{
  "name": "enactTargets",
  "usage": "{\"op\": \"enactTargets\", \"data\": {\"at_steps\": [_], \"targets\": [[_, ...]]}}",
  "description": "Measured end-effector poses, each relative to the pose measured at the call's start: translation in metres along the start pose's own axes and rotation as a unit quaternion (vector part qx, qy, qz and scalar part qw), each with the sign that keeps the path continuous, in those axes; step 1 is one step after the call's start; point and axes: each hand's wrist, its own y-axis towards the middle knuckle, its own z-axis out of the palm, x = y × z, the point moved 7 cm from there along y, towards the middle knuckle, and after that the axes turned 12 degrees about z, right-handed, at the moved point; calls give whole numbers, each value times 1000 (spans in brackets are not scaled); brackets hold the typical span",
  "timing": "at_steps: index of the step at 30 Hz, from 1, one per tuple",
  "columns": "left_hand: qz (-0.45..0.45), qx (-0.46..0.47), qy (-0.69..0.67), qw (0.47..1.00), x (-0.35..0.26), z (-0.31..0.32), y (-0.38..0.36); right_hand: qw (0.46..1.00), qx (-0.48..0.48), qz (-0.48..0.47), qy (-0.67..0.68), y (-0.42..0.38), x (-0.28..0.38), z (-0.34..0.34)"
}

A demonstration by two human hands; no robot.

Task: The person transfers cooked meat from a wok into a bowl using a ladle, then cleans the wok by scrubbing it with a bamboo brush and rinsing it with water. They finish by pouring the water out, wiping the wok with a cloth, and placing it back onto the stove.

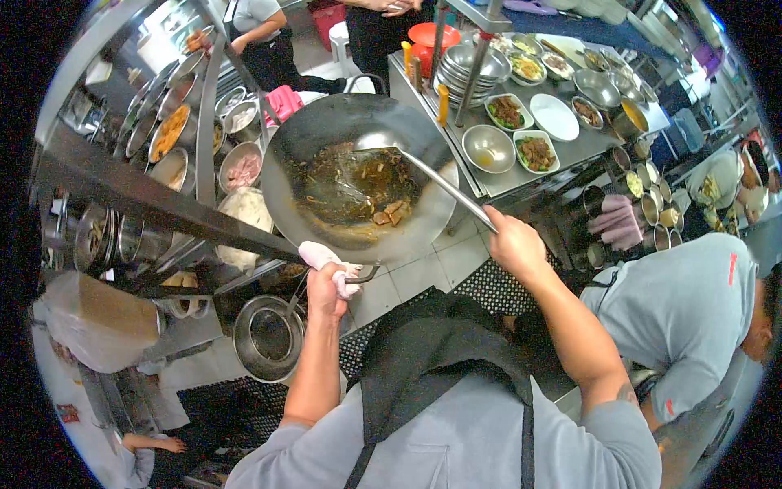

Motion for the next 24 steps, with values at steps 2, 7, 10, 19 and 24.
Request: {"op": "enactTargets", "data": {"at_steps": [2,7,10,19,24], "targets": [[-5,0,-7,1000,4,-11,-3,995,-1,-38,-96,2,19,13],[-20,11,-17,1000,9,-21,5,980,53,-58,-183,-98,0,-10],[-8,9,-16,1000,13,-26,9,983,92,-41,-151,-117,1,-41],[-24,42,-32,998,-3,-24,5,975,-33,-94,-197,-38,62,-3],[-3,40,-43,998,0,-23,15,983,93,-17,-155,-128,26,-43]]}}
